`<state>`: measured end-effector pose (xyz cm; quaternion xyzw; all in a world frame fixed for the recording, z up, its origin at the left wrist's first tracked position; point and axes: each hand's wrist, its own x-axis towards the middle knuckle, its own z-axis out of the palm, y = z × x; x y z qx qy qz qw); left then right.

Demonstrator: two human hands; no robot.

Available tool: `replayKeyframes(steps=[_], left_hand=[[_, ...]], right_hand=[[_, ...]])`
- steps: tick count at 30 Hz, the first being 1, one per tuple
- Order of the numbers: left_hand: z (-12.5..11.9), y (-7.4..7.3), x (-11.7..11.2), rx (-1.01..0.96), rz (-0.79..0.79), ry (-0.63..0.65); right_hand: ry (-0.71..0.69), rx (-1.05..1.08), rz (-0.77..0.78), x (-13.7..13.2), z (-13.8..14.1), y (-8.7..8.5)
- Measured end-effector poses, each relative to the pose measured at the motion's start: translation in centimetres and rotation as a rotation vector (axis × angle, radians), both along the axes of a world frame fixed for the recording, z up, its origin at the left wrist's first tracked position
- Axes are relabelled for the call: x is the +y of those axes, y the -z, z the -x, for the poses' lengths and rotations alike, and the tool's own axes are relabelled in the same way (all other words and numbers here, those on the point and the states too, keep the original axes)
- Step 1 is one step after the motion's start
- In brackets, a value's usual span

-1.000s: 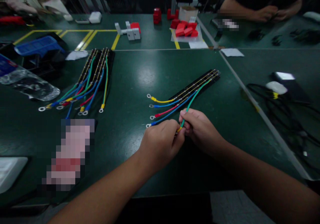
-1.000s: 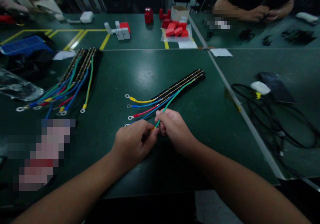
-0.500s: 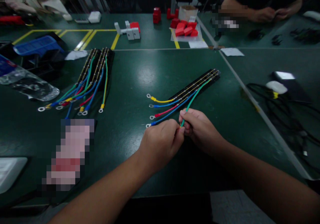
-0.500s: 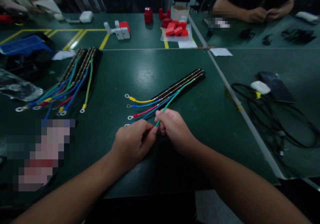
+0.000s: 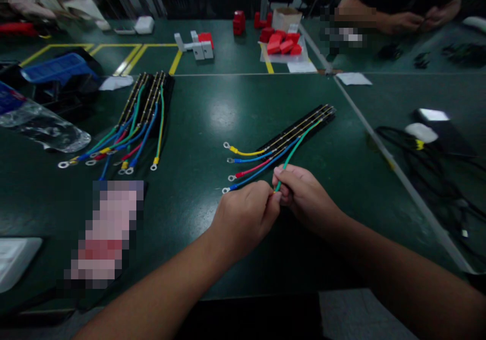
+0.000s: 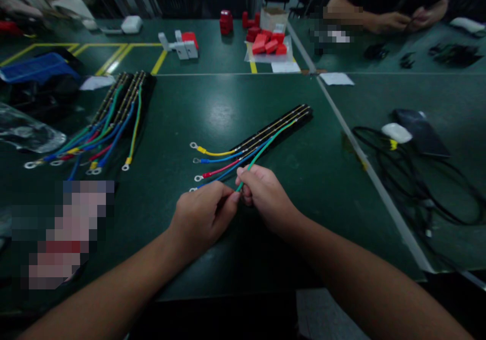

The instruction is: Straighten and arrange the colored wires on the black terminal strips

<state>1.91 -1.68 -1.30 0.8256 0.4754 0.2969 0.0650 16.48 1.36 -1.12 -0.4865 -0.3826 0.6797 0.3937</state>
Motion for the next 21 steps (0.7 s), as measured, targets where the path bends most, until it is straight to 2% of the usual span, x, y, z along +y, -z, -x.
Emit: replayKeyframes(steps=[12,21], left_hand=[[0.0,-0.2,0.08,-0.001,0.005,0.002],[-0.03,0.18,-0.01,-0.013,-0.004,-0.006]], right_hand=[[0.003,0.011,0.005,0.09,0.05,-0.09],[0.004,-0.001,0.01,0.11,0.08,-0.15]])
